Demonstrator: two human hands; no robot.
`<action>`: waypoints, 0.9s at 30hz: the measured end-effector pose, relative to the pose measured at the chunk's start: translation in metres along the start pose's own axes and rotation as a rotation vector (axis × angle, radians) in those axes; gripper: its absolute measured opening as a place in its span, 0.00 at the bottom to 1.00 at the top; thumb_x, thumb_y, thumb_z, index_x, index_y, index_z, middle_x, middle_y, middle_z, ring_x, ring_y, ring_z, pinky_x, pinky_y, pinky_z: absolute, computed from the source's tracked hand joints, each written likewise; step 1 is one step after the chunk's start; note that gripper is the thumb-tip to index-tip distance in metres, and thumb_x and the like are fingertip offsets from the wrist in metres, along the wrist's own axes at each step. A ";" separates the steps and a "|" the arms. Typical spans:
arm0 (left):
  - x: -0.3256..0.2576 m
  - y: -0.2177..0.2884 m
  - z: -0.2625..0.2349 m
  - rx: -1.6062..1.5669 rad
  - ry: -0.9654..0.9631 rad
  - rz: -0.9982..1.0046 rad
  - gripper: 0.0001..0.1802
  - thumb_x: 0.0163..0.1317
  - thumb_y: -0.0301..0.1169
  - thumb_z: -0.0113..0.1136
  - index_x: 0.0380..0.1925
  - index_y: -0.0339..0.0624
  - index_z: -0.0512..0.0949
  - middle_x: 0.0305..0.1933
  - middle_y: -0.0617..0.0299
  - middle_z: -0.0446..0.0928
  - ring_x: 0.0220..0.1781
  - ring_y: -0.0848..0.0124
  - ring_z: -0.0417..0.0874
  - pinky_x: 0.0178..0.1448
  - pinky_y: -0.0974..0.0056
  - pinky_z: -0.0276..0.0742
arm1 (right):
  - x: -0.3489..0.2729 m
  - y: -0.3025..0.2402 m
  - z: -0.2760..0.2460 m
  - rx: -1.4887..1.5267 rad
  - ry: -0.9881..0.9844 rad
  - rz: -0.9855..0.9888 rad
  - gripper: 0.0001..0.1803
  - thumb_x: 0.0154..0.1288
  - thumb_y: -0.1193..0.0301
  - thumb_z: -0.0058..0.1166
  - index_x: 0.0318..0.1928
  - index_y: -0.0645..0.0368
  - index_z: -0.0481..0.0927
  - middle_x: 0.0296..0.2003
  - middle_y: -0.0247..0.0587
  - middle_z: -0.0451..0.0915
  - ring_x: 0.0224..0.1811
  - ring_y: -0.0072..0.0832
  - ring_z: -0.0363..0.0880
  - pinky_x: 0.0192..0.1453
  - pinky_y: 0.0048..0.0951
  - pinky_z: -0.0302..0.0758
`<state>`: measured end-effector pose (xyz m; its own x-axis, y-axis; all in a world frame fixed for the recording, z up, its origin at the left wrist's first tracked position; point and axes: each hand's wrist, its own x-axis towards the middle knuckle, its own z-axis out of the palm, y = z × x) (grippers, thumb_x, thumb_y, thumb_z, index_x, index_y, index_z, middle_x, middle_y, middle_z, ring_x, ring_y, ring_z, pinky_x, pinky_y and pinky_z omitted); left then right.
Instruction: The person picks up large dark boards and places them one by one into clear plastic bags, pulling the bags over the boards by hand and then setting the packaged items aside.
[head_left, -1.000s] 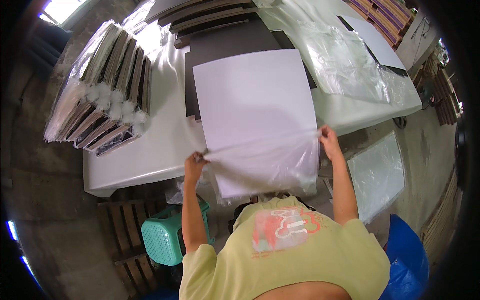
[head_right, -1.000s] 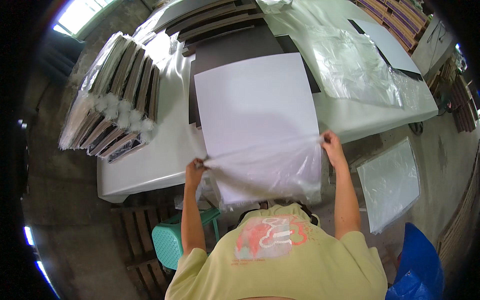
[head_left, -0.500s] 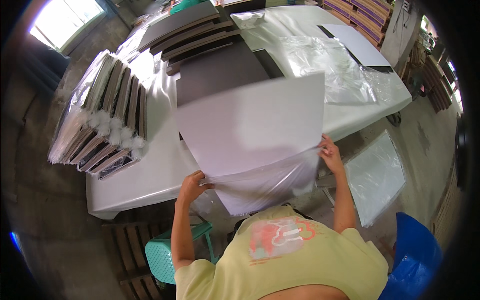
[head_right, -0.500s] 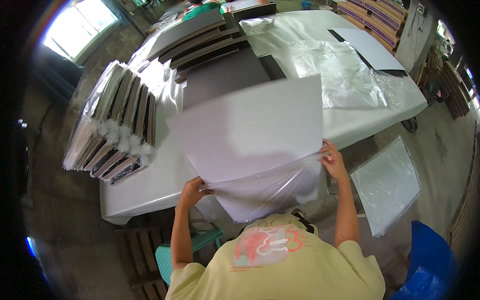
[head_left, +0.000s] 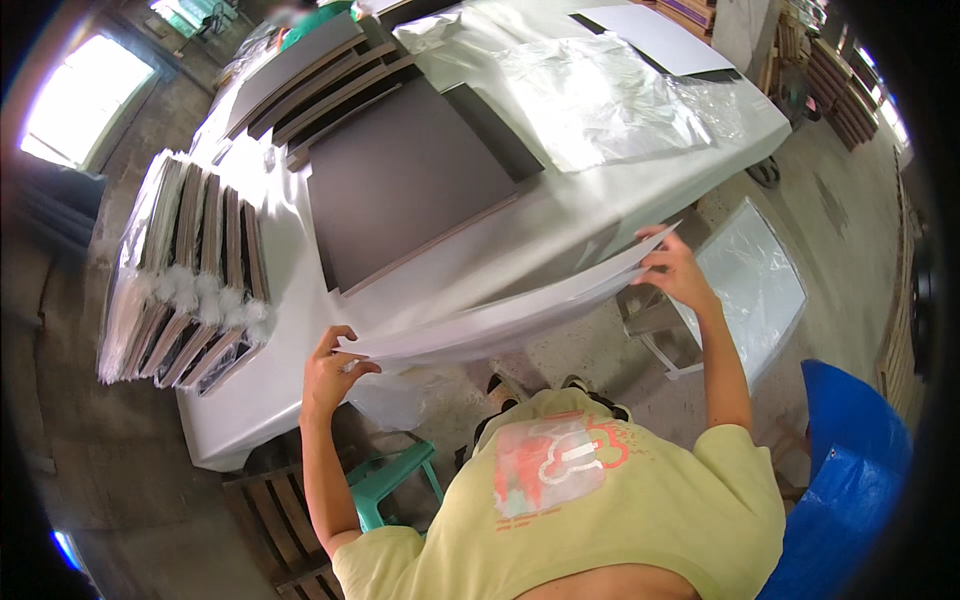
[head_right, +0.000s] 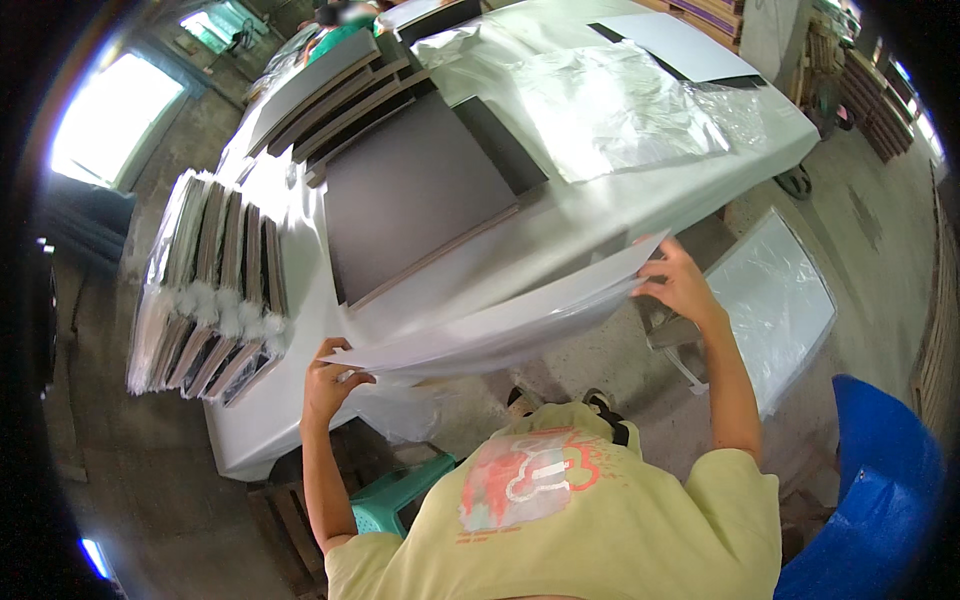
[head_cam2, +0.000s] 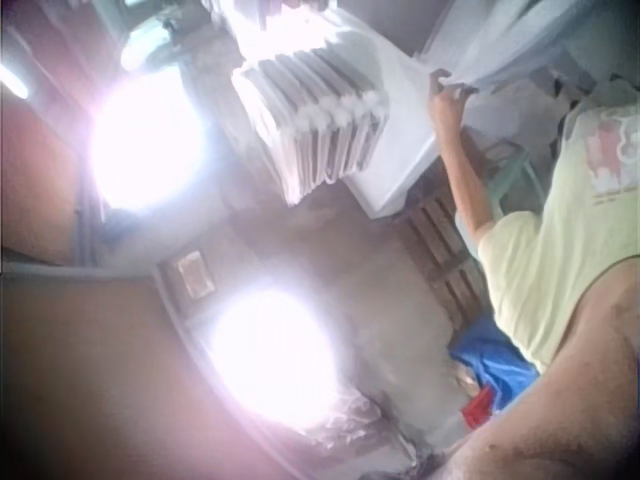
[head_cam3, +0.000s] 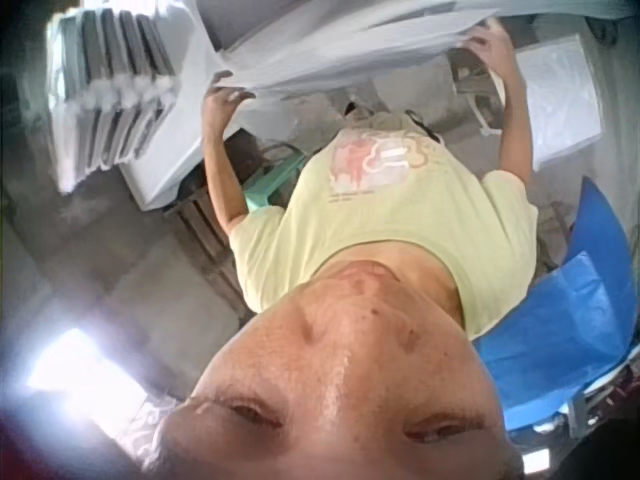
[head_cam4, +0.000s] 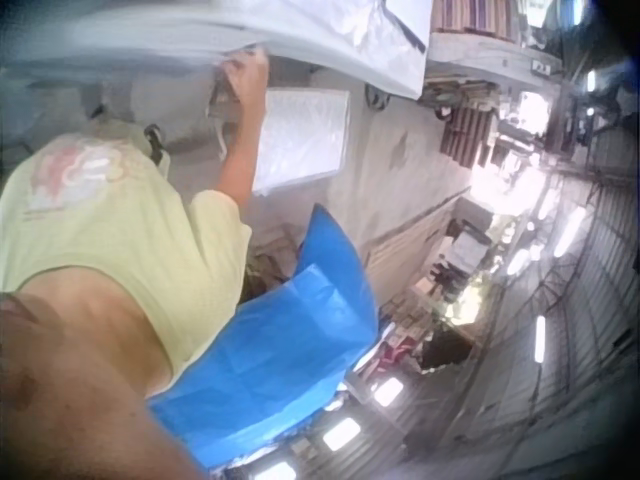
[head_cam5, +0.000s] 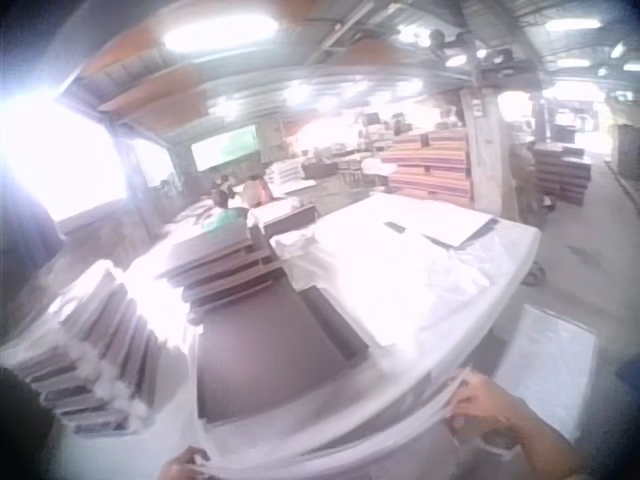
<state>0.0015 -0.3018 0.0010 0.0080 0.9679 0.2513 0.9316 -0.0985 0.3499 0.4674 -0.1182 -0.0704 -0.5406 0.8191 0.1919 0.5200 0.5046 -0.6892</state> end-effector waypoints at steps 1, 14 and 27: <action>0.004 0.009 -0.005 0.015 0.041 0.090 0.12 0.29 0.32 0.70 0.18 0.42 0.79 0.34 0.63 0.73 0.20 0.71 0.71 0.28 0.66 0.70 | -0.003 -0.016 -0.013 0.074 0.030 0.099 0.12 0.36 0.72 0.66 0.24 0.63 0.78 0.50 0.43 0.68 0.47 0.37 0.69 0.47 0.34 0.68; 0.081 0.100 -0.027 0.144 -0.034 0.351 0.13 0.27 0.28 0.70 0.14 0.40 0.74 0.23 0.63 0.73 0.20 0.66 0.74 0.24 0.63 0.69 | -0.107 -0.042 -0.114 -0.146 0.313 -0.040 0.13 0.31 0.70 0.69 0.21 0.57 0.77 0.55 0.39 0.64 0.55 0.37 0.63 0.52 0.36 0.63; 0.195 0.218 -0.013 0.086 -0.075 0.818 0.15 0.26 0.32 0.70 0.15 0.39 0.74 0.19 0.61 0.73 0.21 0.64 0.74 0.25 0.63 0.69 | -0.247 -0.099 -0.204 -0.302 0.490 0.184 0.13 0.26 0.71 0.69 0.19 0.57 0.79 0.47 0.34 0.70 0.38 0.27 0.67 0.36 0.24 0.67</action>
<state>0.2017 -0.1376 0.1385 0.7171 0.6115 0.3345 0.6456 -0.7636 0.0120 0.6837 -0.3147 0.0932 -0.0937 0.8945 0.4372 0.7799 0.3390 -0.5262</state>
